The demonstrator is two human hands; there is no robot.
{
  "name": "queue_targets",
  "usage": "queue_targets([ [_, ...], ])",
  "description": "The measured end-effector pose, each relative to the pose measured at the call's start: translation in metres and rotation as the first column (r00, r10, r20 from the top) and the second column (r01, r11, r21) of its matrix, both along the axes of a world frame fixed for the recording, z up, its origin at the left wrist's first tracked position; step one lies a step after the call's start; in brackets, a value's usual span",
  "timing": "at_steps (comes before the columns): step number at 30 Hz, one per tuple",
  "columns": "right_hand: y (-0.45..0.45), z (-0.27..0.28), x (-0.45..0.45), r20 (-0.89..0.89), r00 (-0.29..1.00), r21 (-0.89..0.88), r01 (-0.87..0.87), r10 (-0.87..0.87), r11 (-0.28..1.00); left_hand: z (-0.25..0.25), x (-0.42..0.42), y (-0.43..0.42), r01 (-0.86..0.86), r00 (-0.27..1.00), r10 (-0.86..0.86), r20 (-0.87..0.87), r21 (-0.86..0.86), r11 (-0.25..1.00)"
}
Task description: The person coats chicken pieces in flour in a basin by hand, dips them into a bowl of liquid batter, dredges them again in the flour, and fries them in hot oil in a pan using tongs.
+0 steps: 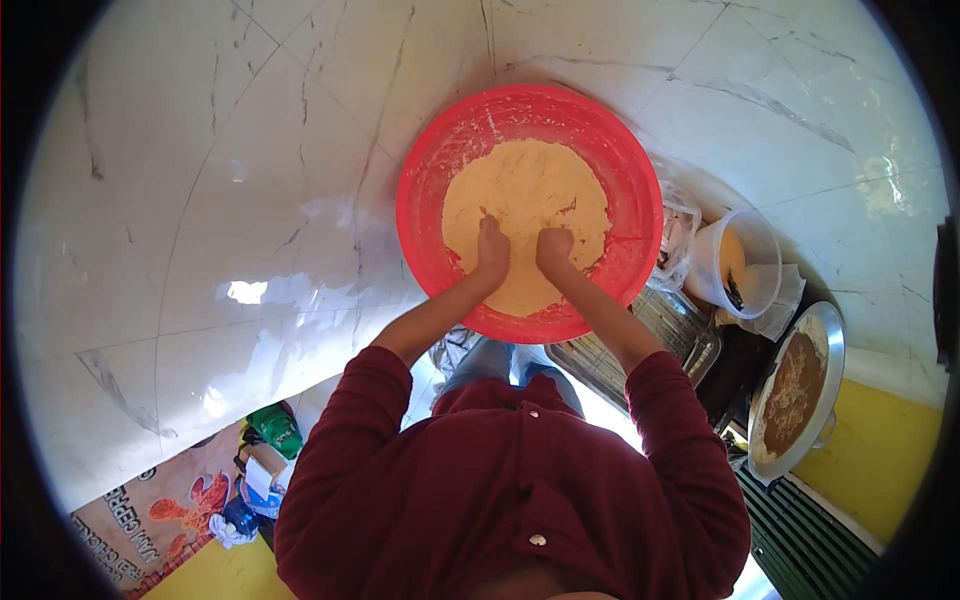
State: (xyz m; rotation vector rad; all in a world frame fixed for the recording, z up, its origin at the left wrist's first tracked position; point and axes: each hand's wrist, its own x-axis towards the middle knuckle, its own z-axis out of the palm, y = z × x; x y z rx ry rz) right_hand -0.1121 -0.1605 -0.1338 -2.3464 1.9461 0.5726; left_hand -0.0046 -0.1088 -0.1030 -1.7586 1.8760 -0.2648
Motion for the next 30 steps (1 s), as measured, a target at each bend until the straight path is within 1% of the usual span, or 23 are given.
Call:
queue_targets([
  [1,0.013,0.0,0.006,0.086,0.996,0.06,-0.02,0.015,0.998,-0.001,-0.007,0.002,-0.001,1.0,0.001,0.002,0.001,1.0],
  [2,0.021,0.001,0.008,0.171,0.985,0.118,-0.044,0.023,0.992,-0.001,-0.013,0.005,-0.05,0.993,0.054,-0.107,0.045,0.998],
  [3,0.024,0.004,0.007,0.171,0.985,0.119,-0.044,0.023,0.992,0.005,-0.016,0.006,-0.092,0.971,0.11,-0.213,0.093,0.991],
  [4,0.025,0.007,0.004,0.245,0.968,0.203,-0.098,0.047,0.974,0.012,-0.014,0.006,-0.092,0.971,0.11,-0.212,0.093,0.991],
  [6,0.019,0.027,-0.005,0.318,0.946,0.282,-0.158,0.064,0.946,0.029,-0.003,0.006,-0.257,0.809,0.386,-0.443,0.324,0.911],
  [7,0.006,0.055,-0.013,0.348,0.937,0.473,-0.207,0.034,0.856,0.033,0.005,0.005,-0.257,0.809,0.386,-0.444,0.324,0.911],
  [8,-0.005,0.075,-0.02,0.373,0.928,0.638,-0.254,-0.003,0.727,0.036,0.016,0.002,-0.283,0.688,0.526,-0.499,0.483,0.829],
  [9,-0.011,0.083,-0.027,0.374,0.928,0.637,-0.253,-0.004,0.728,0.039,0.027,0.0,-0.274,0.549,0.657,-0.517,0.631,0.726],
  [11,-0.021,0.091,-0.045,0.36,0.913,0.779,-0.181,-0.19,0.601,0.049,0.049,0.004,-0.197,0.525,0.631,-0.571,0.64,0.743],
  [12,-0.027,0.068,-0.06,0.358,0.913,0.78,-0.178,-0.195,0.6,0.052,0.056,0.007,-0.118,0.495,0.608,-0.62,0.646,0.754],
  [13,-0.035,0.026,-0.075,0.397,0.918,0.639,-0.276,-0.002,0.718,0.052,0.06,0.007,-0.116,0.496,0.607,-0.62,0.646,0.755],
  [14,-0.039,0.004,-0.081,0.397,0.896,0.475,-0.384,0.197,0.791,0.051,0.064,0.007,-0.149,0.611,0.539,-0.58,0.584,0.798],
  [15,-0.038,0.015,-0.08,0.397,0.897,0.476,-0.384,0.196,0.791,0.049,0.066,0.008,-0.171,0.714,0.468,-0.521,0.519,0.838],
  [16,-0.034,0.039,-0.077,0.325,0.937,0.417,-0.261,0.125,0.871,0.042,0.065,0.008,-0.169,0.714,0.468,-0.521,0.52,0.837],
  [17,-0.03,0.054,-0.073,0.259,0.965,0.341,-0.134,0.044,0.93,0.033,0.064,0.007,-0.229,0.729,0.436,-0.528,0.412,0.882],
  [18,-0.023,0.053,-0.068,0.259,0.965,0.34,-0.131,0.041,0.931,0.028,0.062,0.006,-0.283,0.746,0.403,-0.53,0.296,0.912],
  [19,-0.015,0.049,-0.063,0.285,0.958,0.164,-0.082,0.032,0.983,0.036,0.058,0.005,-0.281,0.747,0.401,-0.531,0.296,0.913],
  [20,-0.008,0.045,-0.058,0.31,0.95,-0.015,-0.025,0.029,1.0,0.043,0.052,0.005,-0.257,0.805,0.355,-0.476,0.259,0.931],
  [21,-0.004,0.038,-0.05,0.308,0.951,-0.013,-0.024,0.027,1.0,0.049,0.044,0.005,-0.23,0.856,0.307,-0.416,0.224,0.947],
  [23,-0.004,0.027,-0.036,0.111,0.991,-0.103,-0.064,0.075,0.993,0.05,0.034,0.004,-0.167,0.908,0.24,-0.344,0.228,0.959],
  [24,-0.006,0.026,-0.033,0.112,0.991,-0.104,-0.067,0.078,0.992,0.048,0.031,0.003,-0.104,0.949,0.168,-0.267,0.238,0.966],
  [26,-0.007,0.024,-0.031,0.08,0.966,-0.059,-0.242,0.247,0.968,0.03,0.027,0.002,-0.066,0.954,0.124,-0.273,0.211,0.975],
  [30,-0.008,0.025,-0.037,0.091,0.967,0.012,-0.238,0.236,0.971,0.027,0.026,0.006,0.033,0.962,0.004,-0.272,0.133,0.991],
])
